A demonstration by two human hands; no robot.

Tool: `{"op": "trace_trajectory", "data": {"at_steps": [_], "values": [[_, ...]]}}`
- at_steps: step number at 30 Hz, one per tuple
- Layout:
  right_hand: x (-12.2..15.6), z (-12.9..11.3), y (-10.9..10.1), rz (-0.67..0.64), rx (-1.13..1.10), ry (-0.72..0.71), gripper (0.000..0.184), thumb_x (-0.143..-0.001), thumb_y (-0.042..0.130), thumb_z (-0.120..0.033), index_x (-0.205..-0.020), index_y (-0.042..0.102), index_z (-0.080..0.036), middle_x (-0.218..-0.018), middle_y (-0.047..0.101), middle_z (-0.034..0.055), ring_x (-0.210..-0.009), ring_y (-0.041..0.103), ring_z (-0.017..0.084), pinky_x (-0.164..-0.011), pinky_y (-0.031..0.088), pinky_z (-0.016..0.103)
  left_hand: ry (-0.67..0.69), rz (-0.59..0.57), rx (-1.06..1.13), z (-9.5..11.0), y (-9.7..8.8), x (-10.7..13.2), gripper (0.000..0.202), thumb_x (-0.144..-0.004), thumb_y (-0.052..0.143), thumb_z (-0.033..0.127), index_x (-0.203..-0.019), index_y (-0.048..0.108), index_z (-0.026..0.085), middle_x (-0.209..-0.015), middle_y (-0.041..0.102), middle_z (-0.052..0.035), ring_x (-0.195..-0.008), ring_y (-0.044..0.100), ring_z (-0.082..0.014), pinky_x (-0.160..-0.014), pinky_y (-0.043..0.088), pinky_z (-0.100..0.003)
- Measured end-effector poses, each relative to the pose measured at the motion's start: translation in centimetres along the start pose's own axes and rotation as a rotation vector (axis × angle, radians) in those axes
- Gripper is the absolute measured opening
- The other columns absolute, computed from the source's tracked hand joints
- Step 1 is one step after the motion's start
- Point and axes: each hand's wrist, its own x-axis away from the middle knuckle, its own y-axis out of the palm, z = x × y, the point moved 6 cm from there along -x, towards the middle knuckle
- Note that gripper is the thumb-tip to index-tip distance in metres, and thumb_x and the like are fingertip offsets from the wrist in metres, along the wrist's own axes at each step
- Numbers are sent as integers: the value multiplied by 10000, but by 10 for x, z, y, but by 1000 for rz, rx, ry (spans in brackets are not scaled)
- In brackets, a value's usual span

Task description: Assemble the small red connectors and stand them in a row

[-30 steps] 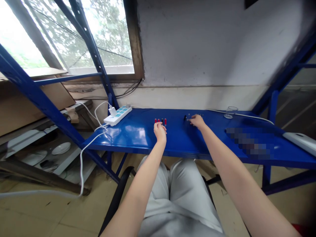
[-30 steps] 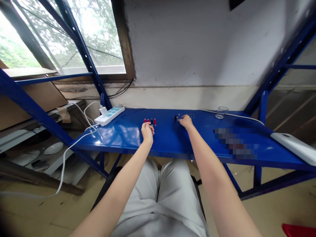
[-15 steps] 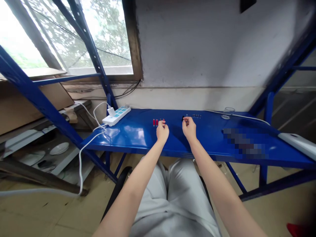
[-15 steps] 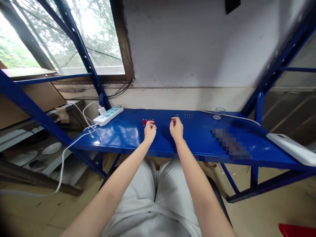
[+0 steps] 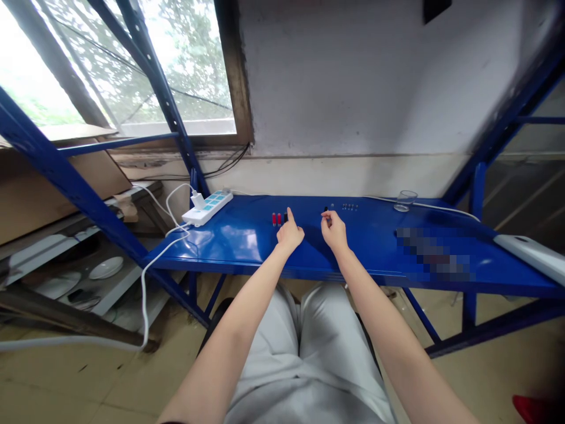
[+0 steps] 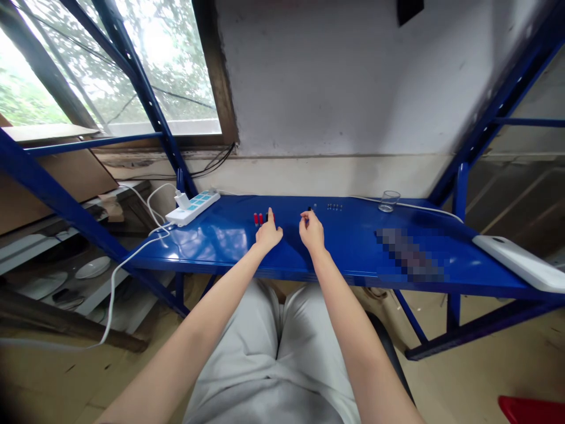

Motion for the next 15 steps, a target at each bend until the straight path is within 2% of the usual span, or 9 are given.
{"op": "trace_trajectory", "data": {"at_steps": [3, 7, 11, 15], "values": [[0, 0, 0, -7, 0, 5, 236, -816, 381, -312, -934, 540, -183, -837, 608, 79, -593, 509, 148, -604, 404, 284, -5, 16, -17, -1, 1, -2, 709, -712, 585, 175, -1369, 320, 172, -846, 656, -133, -897, 621, -269, -831, 412, -348], [1, -2, 0, -14, -6, 16, 229, -811, 387, -305, -927, 542, -181, -846, 613, 84, -610, 520, 152, -612, 406, 284, 66, 26, -94, 1, 2, -2, 454, -801, 508, 220, -1247, 465, 148, -921, 637, -174, -939, 608, -276, -849, 409, -358], [1, -1, 1, -23, -4, 22, 226, -804, 389, -289, -931, 542, -181, -843, 614, 83, -618, 527, 157, -620, 407, 286, 145, -26, -216, 5, 11, -7, 224, -825, 479, 221, -1004, 588, 142, -935, 623, -180, -956, 603, -282, -853, 418, -377], [0, 1, 1, -11, 0, 22, 215, -793, 393, -273, -917, 543, -182, -836, 615, 76, -628, 533, 158, -637, 411, 290, 145, -92, -254, 9, 19, -16, 117, -787, 514, 139, -847, 612, 117, -898, 626, -192, -942, 609, -297, -850, 423, -408]]}}
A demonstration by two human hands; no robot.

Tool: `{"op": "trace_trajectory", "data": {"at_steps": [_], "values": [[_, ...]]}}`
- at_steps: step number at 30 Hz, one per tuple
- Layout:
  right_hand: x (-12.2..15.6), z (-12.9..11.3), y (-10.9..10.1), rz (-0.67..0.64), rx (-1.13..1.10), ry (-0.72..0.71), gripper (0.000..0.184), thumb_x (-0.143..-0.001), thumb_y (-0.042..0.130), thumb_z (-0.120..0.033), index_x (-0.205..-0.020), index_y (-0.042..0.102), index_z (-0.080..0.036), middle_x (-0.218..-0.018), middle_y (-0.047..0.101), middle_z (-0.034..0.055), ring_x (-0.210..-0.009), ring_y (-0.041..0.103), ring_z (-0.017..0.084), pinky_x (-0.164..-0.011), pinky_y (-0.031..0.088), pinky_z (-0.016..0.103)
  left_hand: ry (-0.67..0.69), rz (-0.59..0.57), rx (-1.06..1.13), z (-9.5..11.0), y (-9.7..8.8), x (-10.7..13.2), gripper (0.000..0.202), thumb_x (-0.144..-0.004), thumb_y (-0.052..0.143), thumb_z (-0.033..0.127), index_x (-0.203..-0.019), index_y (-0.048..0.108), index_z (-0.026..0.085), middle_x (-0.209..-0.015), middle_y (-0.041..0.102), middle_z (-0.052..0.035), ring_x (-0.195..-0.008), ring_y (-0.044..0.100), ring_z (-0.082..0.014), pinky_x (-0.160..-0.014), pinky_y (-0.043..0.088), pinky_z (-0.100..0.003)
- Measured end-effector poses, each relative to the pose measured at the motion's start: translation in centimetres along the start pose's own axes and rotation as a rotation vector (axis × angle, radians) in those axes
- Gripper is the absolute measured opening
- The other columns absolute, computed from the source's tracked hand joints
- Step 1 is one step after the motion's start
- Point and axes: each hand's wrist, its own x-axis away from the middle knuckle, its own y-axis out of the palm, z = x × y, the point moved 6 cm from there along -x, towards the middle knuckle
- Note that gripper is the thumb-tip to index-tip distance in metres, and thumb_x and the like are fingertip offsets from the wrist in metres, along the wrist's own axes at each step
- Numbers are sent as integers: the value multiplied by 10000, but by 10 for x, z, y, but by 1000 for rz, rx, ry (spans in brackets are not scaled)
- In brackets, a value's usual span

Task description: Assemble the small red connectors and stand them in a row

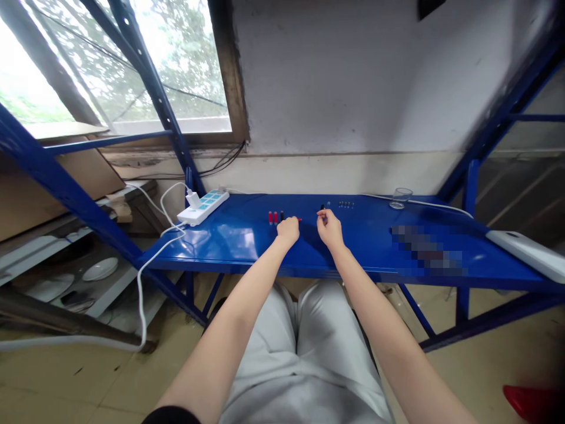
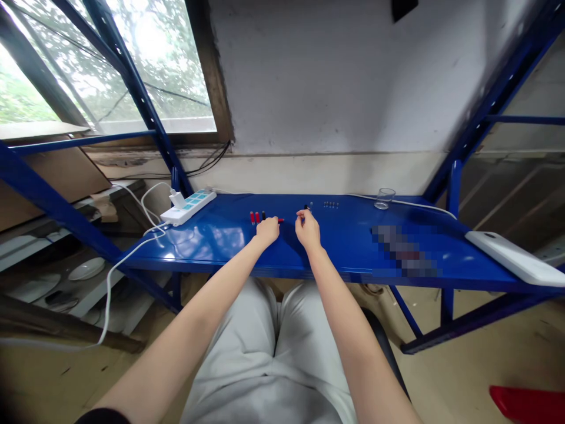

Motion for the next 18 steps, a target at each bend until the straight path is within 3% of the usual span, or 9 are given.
{"op": "trace_trajectory", "data": {"at_steps": [10, 13, 18], "values": [[-1, 4, 1, 7, -7, -10, 213, -787, 391, -275, -909, 544, -190, -842, 618, 76, -610, 522, 156, -628, 412, 289, -84, -26, 90, 8, 0, -17, 96, -710, 563, 42, -676, 612, 117, -827, 633, -180, -985, 593, -294, -864, 427, -410], [-1, 3, 1, 6, -5, -10, 212, -788, 389, -275, -908, 542, -192, -828, 618, 71, -597, 518, 153, -621, 411, 288, -100, -10, 200, 8, 0, -18, 75, -686, 612, 84, -633, 599, 135, -783, 631, -159, -983, 588, -289, -870, 425, -396], [-1, 2, 1, -2, 4, -9, 207, -787, 387, -263, -906, 540, -191, -831, 618, 69, -601, 524, 154, -624, 411, 288, -28, 1, 278, 1, 2, -15, 158, -619, 684, 129, -563, 542, 171, -657, 591, -80, -799, 606, -228, -752, 448, -297]]}}
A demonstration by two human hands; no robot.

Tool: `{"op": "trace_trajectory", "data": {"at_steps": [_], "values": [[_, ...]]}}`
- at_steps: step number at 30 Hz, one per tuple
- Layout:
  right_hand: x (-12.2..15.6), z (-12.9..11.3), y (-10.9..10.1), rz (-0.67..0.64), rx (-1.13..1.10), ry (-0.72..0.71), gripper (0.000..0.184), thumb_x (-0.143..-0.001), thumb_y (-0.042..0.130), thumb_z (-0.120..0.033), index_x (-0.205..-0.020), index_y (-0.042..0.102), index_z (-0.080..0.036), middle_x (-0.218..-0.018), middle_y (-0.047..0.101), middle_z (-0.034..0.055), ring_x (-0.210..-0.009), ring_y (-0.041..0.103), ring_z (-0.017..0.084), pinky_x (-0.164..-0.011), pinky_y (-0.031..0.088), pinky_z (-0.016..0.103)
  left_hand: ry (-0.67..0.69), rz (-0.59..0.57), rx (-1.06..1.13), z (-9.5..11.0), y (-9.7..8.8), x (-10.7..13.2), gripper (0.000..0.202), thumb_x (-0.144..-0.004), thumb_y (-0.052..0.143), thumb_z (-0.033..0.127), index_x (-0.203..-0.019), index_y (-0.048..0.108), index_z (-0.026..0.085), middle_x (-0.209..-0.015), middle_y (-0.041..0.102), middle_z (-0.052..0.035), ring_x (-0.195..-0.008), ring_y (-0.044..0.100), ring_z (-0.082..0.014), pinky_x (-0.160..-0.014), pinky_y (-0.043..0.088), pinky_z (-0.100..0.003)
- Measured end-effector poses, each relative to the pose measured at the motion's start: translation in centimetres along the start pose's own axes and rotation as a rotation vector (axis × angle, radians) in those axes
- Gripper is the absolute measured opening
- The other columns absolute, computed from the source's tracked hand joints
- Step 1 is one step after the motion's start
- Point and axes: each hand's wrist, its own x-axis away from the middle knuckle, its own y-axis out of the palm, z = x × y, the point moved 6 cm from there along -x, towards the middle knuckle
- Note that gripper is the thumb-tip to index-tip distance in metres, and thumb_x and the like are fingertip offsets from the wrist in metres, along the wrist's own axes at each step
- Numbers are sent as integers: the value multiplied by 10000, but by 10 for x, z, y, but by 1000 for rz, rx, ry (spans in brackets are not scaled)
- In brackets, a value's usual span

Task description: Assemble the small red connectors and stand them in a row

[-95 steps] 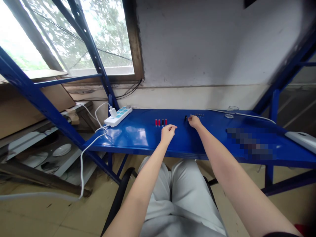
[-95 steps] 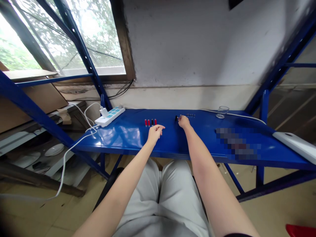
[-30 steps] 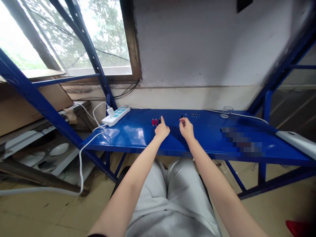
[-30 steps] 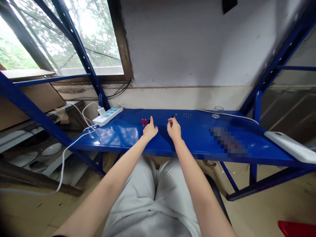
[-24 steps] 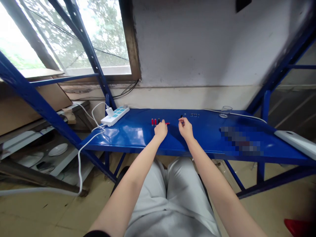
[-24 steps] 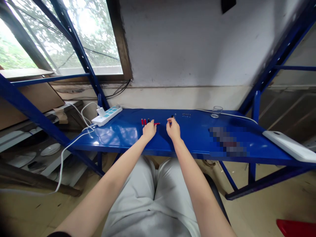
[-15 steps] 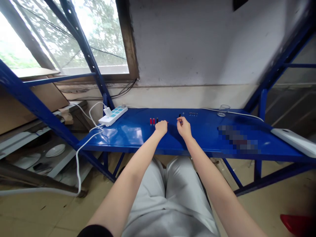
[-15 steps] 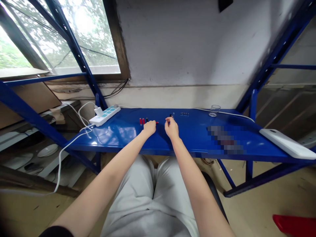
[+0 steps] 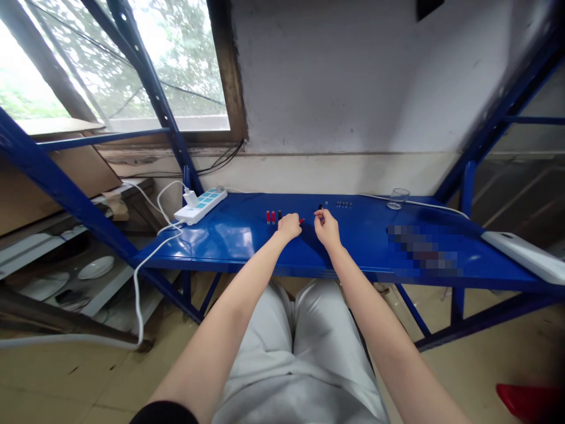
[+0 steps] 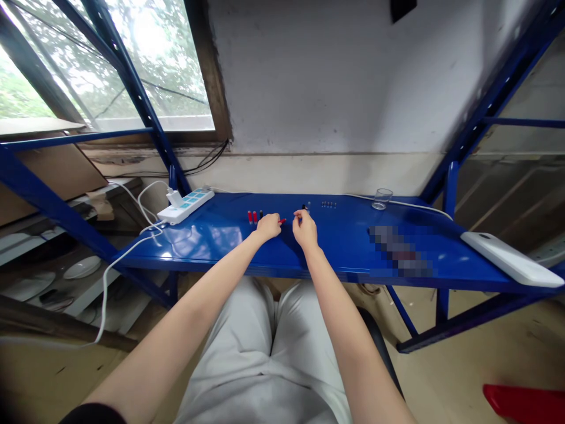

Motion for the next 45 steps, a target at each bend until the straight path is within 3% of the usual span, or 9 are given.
{"op": "trace_trajectory", "data": {"at_steps": [5, 8, 14, 19, 24, 34, 45], "values": [[2, -2, 7, -53, 25, -32, 204, -791, 395, -260, -904, 551, -195, -823, 626, 64, -609, 533, 156, -629, 408, 286, 15, 46, 314, -8, -9, 8, 110, -685, 627, 164, -623, 537, 166, -516, 485, 11, -506, 466, -103, -511, 351, -197], [4, -6, 12, -109, 7, -53, 207, -803, 403, -279, -919, 557, -201, -812, 629, 52, -607, 542, 152, -618, 408, 278, -35, 1, 623, -5, -10, 19, 128, -778, 534, 214, -672, 496, 155, -504, 459, 37, -401, 372, -53, -426, 272, -172], [7, -18, 15, -177, -63, -81, 242, -842, 407, -402, -894, 547, -212, -835, 632, 43, -682, 562, 158, -649, 414, 273, -124, -49, 984, -3, -1, 38, 141, -830, 500, 289, -815, 445, 160, -625, 550, 29, -345, 369, -15, -359, 200, -145], [10, -18, 18, -251, -58, -55, 341, -838, 394, -520, -778, 523, -211, -697, 596, 11, -614, 518, 139, -593, 380, 248, -101, -106, 1024, -5, 3, 44, 217, -757, 608, 320, -819, 495, 146, -690, 586, 3, -352, 389, -7, -341, 185, -147], [11, -19, 18, -267, -44, -59, 441, -850, 330, -571, -650, 474, -205, -553, 490, -22, -526, 443, 115, -538, 332, 235, -57, -145, 1039, -4, 2, 46, 268, -682, 678, 338, -800, 548, 137, -623, 528, 28, -373, 398, -9, -340, 196, -146], [11, -23, 12, -195, -66, -83, 506, -864, 298, -568, -541, 413, -196, -470, 405, -22, -479, 386, 104, -523, 312, 239, -85, -77, 1082, -12, -1, 43, 303, -707, 658, 370, -876, 590, 128, -699, 557, -2, -389, 408, -9, -341, 212, -155], [10, -18, 14, -190, -25, -79, 517, -876, 266, -562, -531, 394, -200, -485, 449, 3, -480, 424, 118, -549, 323, 248, -87, -53, 1033, -10, -3, 45, 310, -694, 658, 412, -771, 564, 127, -677, 554, -1, -379, 410, -15, -332, 216, -162]]}}
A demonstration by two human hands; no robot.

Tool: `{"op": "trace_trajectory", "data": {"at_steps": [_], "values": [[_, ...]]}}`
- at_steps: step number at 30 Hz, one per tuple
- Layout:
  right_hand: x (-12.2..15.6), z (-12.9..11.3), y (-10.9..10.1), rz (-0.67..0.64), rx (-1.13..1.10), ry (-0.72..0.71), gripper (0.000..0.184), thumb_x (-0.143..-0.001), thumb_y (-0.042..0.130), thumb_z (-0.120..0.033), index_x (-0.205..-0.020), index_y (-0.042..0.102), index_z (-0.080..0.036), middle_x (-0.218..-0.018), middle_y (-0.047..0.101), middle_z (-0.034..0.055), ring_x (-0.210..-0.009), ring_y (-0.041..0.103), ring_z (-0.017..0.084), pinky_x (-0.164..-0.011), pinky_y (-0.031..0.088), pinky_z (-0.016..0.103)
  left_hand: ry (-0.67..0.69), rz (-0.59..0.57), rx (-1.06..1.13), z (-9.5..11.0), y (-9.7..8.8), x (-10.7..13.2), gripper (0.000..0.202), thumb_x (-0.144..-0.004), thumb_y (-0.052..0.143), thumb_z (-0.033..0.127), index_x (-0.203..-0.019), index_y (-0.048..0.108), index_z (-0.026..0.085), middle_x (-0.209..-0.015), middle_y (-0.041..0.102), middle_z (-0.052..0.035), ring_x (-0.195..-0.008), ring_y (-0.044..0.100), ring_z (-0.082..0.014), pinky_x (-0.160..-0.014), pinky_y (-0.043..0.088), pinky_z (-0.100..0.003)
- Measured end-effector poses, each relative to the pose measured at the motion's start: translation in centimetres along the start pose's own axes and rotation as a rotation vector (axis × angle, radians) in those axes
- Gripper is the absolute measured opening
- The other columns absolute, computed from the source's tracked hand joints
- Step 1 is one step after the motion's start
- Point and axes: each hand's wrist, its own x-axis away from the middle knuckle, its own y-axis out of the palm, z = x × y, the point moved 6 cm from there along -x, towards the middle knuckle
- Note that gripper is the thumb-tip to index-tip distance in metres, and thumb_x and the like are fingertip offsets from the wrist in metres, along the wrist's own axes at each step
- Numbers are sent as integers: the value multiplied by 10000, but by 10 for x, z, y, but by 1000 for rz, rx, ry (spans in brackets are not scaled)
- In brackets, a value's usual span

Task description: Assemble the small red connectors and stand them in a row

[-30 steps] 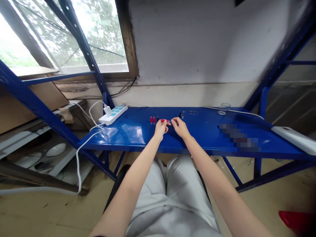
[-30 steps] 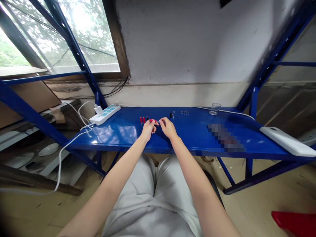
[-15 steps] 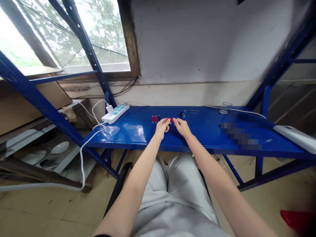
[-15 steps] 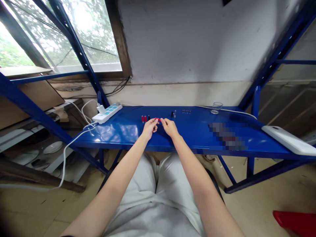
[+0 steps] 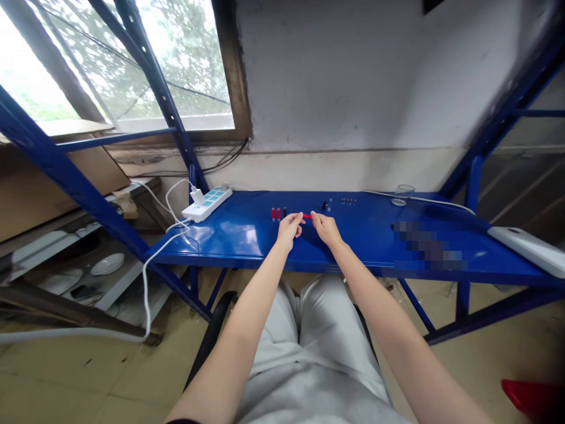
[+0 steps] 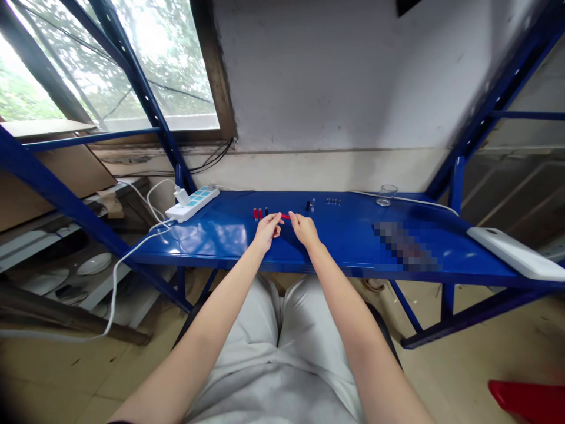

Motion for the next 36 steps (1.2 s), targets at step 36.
{"op": "trace_trajectory", "data": {"at_steps": [36], "values": [[2, -4, 13, -110, -224, -41, 273, -805, 483, -447, -809, 570, -188, -703, 614, 21, -555, 510, 115, -544, 398, 241, 32, -11, -47, 2, 1, 2, 354, -646, 678, 440, -795, 594, 130, -589, 513, 31, -344, 374, -11, -339, 209, -168]]}}
